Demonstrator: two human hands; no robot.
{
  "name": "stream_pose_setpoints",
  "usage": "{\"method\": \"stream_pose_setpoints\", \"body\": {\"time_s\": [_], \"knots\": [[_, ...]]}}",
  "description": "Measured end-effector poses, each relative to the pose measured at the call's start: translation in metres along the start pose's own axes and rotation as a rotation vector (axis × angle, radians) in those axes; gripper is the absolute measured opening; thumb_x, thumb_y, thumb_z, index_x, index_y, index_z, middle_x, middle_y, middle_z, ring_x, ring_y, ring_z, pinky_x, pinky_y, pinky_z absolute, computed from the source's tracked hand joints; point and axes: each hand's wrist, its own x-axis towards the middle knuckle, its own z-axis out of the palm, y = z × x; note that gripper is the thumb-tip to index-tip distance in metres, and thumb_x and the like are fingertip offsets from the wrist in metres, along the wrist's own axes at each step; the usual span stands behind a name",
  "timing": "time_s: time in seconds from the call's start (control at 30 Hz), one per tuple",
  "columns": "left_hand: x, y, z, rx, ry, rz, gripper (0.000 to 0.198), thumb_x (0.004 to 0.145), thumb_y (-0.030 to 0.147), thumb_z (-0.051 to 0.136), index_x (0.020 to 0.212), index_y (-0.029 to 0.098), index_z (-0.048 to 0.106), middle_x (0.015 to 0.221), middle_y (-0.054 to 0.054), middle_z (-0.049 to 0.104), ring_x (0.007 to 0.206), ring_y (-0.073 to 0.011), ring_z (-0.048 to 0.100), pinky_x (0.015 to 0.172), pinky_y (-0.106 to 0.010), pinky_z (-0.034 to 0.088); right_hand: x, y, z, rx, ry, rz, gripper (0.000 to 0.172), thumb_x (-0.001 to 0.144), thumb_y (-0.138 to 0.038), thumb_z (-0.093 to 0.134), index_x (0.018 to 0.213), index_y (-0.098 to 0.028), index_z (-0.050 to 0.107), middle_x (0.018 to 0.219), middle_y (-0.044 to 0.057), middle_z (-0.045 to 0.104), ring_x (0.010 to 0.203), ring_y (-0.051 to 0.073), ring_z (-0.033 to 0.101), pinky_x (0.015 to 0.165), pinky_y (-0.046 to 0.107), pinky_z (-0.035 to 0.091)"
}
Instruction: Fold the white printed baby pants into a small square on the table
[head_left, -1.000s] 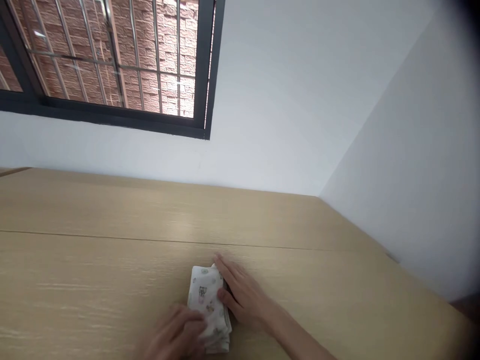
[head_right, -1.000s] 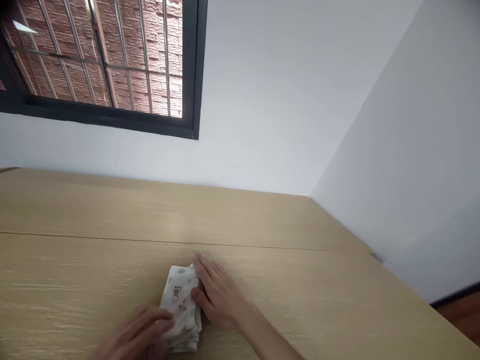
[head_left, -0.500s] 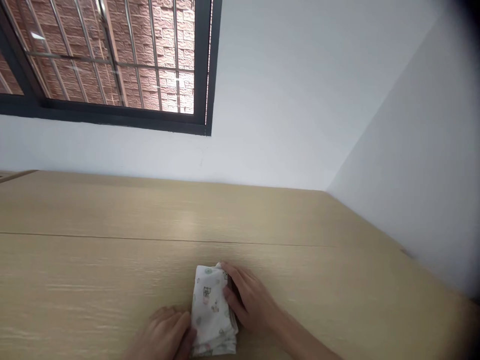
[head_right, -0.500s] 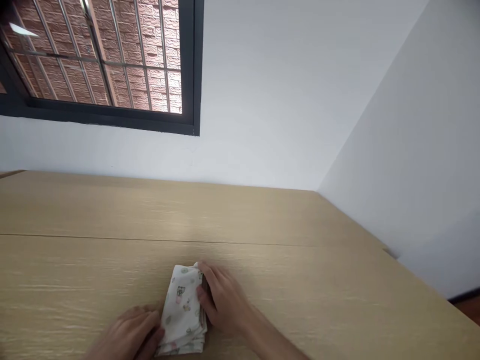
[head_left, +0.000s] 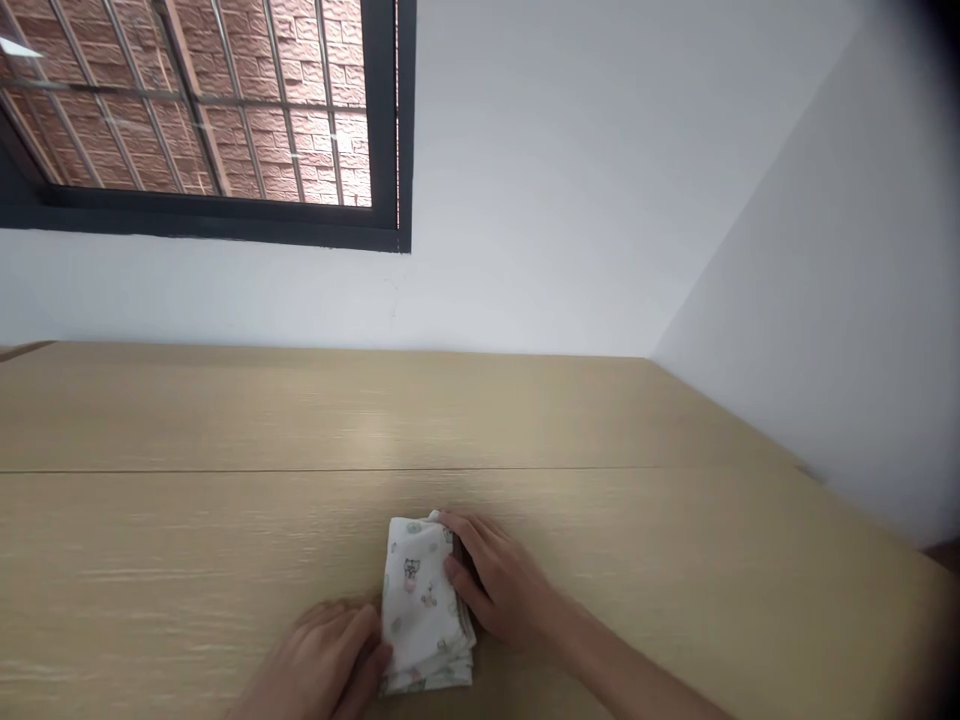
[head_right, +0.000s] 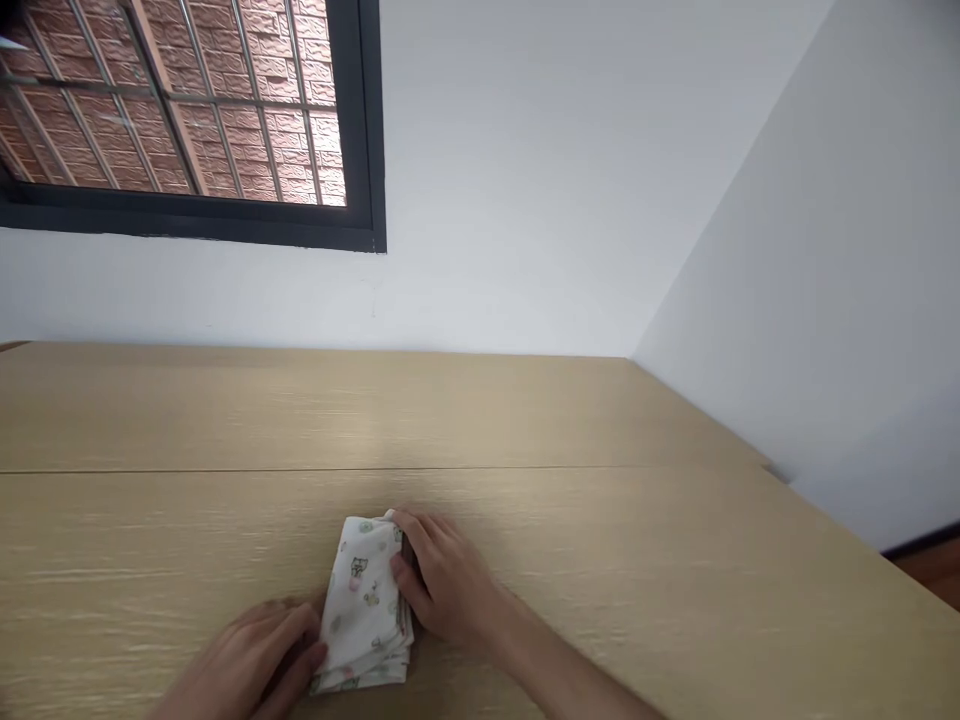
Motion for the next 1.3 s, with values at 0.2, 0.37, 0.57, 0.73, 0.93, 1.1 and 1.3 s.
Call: {"method": "stream_pose_setpoints", "body": {"time_s": [0.2, 0.37, 0.57, 0.73, 0.93, 1.1, 1.3], "knots": [[0.0025, 0.0067, -0.0026, 0.001, -0.014, -0.027, 0.031, 0.104, 0.032, 0.024, 0.087, 0.021, 0.048, 0.083, -0.003, 0.055, 0.076, -0.0294, 0.056, 0.065, -0.041, 0.043, 0.0004, -0.0018, -0.0018, 0.019, 0.018, -0.004, 0.041, 0.1, -0.018, 0.042, 0.14, -0.017, 0.039, 0.13, 0.013, 0.049, 0.117, 0.036, 0.046, 0.099, 0.05, 0.04], [0.0026, 0.006, -0.0033, 0.005, -0.015, -0.028, 0.031, 0.104, 0.032, 0.024, 0.087, 0.021, 0.048, 0.084, -0.003, 0.054, 0.076, -0.0292, 0.056, 0.066, -0.041, 0.042, 0.0003, -0.0014, -0.0013, 0.029, 0.019, -0.014, 0.041, 0.099, -0.019, 0.042, 0.14, -0.017, 0.039, 0.13, 0.013, 0.049, 0.117, 0.037, 0.046, 0.1, 0.052, 0.04], [0.0022, 0.0044, -0.0029, 0.004, -0.001, -0.032, 0.03, 0.104, 0.032, 0.025, 0.087, 0.022, 0.048, 0.084, -0.003, 0.055, 0.076, -0.029, 0.056, 0.066, -0.041, 0.042, -0.0003, 0.0002, -0.0004, 0.043, 0.024, -0.01, 0.043, 0.099, -0.018, 0.045, 0.141, -0.018, 0.04, 0.129, 0.013, 0.049, 0.116, 0.038, 0.046, 0.099, 0.053, 0.04], [0.0003, 0.0019, -0.0002, 0.009, -0.025, -0.035, 0.032, 0.104, 0.033, 0.024, 0.088, 0.021, 0.048, 0.084, -0.004, 0.054, 0.077, -0.0296, 0.056, 0.067, -0.042, 0.042, -0.0004, 0.0013, 0.0001, 0.049, 0.011, -0.007, 0.041, 0.101, -0.02, 0.042, 0.141, -0.019, 0.039, 0.13, 0.012, 0.049, 0.117, 0.035, 0.045, 0.099, 0.052, 0.039], [-0.0001, 0.0007, 0.0014, 0.01, -0.039, -0.046, 0.031, 0.104, 0.033, 0.024, 0.089, 0.021, 0.048, 0.087, -0.004, 0.054, 0.08, -0.0294, 0.056, 0.069, -0.041, 0.042, -0.0005, 0.0001, -0.0005, 0.048, 0.015, 0.001, 0.041, 0.1, -0.019, 0.043, 0.141, -0.018, 0.039, 0.129, 0.012, 0.049, 0.117, 0.036, 0.045, 0.1, 0.051, 0.038], [0.0013, 0.0034, -0.0009, 0.009, -0.027, -0.04, 0.031, 0.104, 0.033, 0.024, 0.089, 0.021, 0.048, 0.086, -0.004, 0.055, 0.079, -0.0297, 0.056, 0.067, -0.041, 0.042, -0.0001, 0.0002, -0.0003, 0.008, 0.012, -0.016, 0.042, 0.1, -0.018, 0.044, 0.141, -0.018, 0.038, 0.128, 0.013, 0.049, 0.116, 0.035, 0.046, 0.099, 0.051, 0.04], [0.0009, 0.005, -0.003, -0.002, -0.03, -0.042, 0.031, 0.104, 0.033, 0.024, 0.088, 0.021, 0.048, 0.086, -0.005, 0.055, 0.079, -0.0302, 0.056, 0.067, -0.041, 0.041, -0.0008, -0.0022, -0.0014, 0.018, 0.02, -0.001, 0.042, 0.099, -0.016, 0.043, 0.14, -0.017, 0.039, 0.128, 0.012, 0.049, 0.117, 0.034, 0.046, 0.1, 0.049, 0.038]]}}
